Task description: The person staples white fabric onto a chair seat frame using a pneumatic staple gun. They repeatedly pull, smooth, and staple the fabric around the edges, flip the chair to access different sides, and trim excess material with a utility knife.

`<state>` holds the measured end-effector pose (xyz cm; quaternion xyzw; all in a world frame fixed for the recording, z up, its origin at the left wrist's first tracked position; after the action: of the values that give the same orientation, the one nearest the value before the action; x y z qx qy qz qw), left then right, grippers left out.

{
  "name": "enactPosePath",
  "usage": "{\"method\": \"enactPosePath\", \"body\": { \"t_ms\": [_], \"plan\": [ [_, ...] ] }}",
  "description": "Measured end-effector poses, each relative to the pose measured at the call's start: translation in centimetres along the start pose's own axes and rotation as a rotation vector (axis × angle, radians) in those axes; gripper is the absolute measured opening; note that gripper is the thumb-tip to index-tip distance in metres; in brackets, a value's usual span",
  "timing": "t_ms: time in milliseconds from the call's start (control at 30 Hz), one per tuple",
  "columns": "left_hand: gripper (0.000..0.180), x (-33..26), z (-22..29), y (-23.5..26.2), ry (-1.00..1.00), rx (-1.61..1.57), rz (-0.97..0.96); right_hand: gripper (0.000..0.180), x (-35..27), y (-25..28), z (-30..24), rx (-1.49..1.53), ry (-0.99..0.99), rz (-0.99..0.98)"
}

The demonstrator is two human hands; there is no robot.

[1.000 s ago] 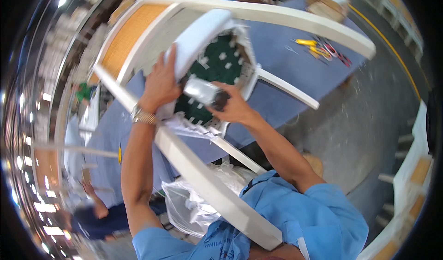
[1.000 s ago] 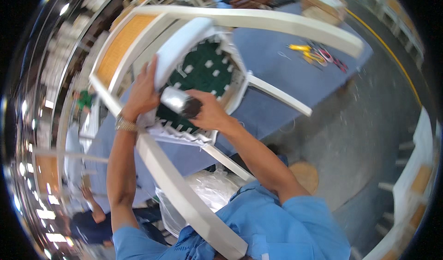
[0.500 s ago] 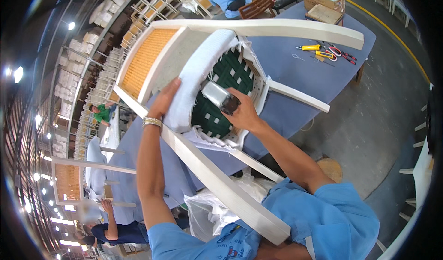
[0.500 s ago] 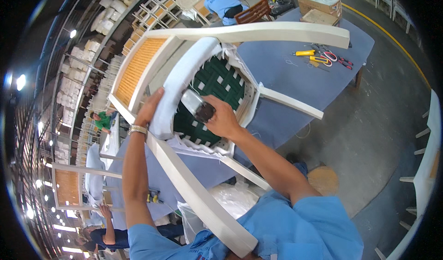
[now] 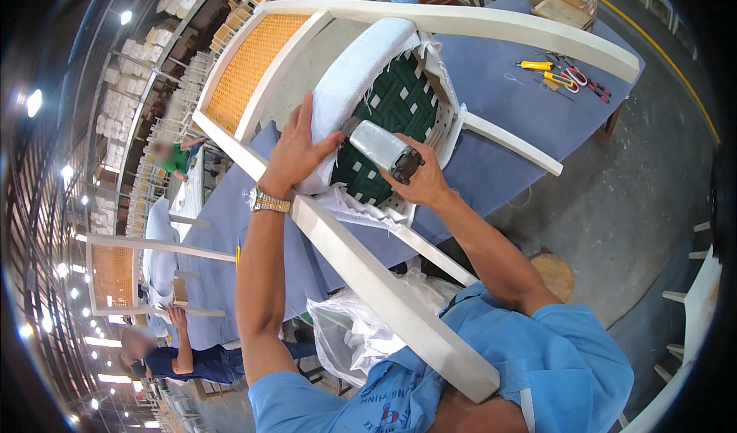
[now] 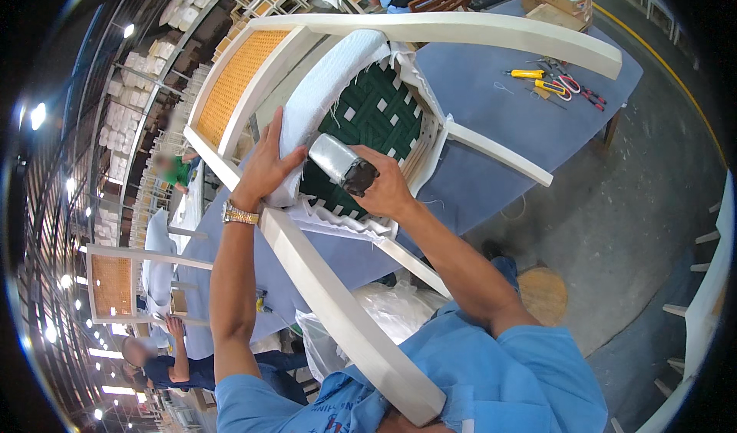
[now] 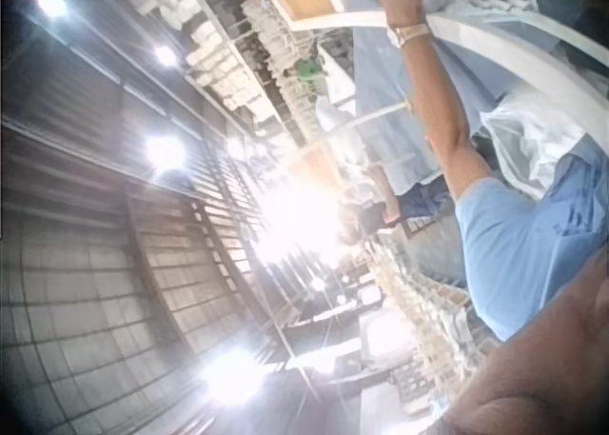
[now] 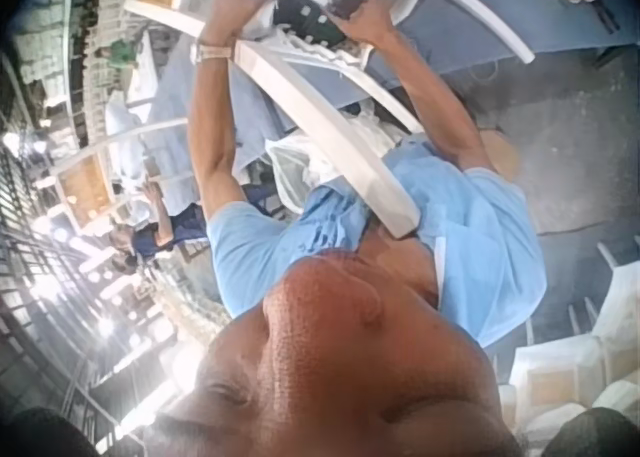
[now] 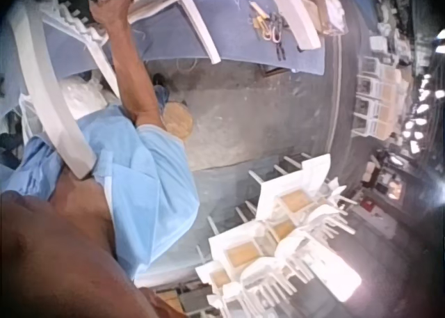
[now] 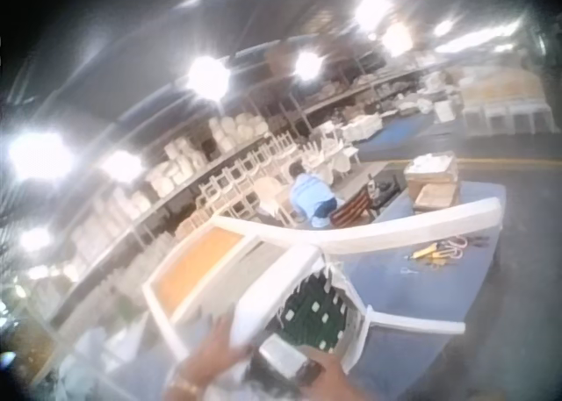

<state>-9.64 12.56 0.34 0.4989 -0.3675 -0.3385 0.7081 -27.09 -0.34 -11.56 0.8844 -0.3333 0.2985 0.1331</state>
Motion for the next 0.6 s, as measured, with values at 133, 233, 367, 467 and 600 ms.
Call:
{"method": "enactPosePath", "body": {
  "t_ms": [133,233,367,467,600],
  "plan": [
    [0.097,0.3,0.1,-0.4,-0.024,0.038,-0.024,0.053,-0.1,-0.3,0.1,-0.013,0.017,-0.076],
    [0.097,0.1,0.6,-0.4,-0.007,0.052,-0.017,0.054,-0.2,-0.5,0.2,-0.026,0.017,-0.08],
    [0.096,0.2,1.4,-0.4,0.008,0.046,-0.027,0.056,0.0,-0.4,-0.2,0.015,0.022,-0.092],
    [0.098,0.1,0.8,-0.4,-0.016,0.059,-0.016,0.054,0.1,-0.5,-0.1,0.021,0.019,-0.12],
    [0.102,0.0,0.5,-0.8,-0.005,0.075,-0.006,0.051,0.3,-0.6,-0.6,0.03,0.054,-0.111]
  ]
}}
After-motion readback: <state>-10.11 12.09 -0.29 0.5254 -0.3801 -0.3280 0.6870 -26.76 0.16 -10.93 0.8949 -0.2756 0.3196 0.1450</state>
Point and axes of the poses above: each hand's wrist, its own x-axis towards the middle knuckle, its own y-axis out of the back of the hand, z = x × y, the point moved 3 cm from there along x, towards the middle knuckle, and after that the axes turned 8 degrees about -x, right-handed, at the moved point
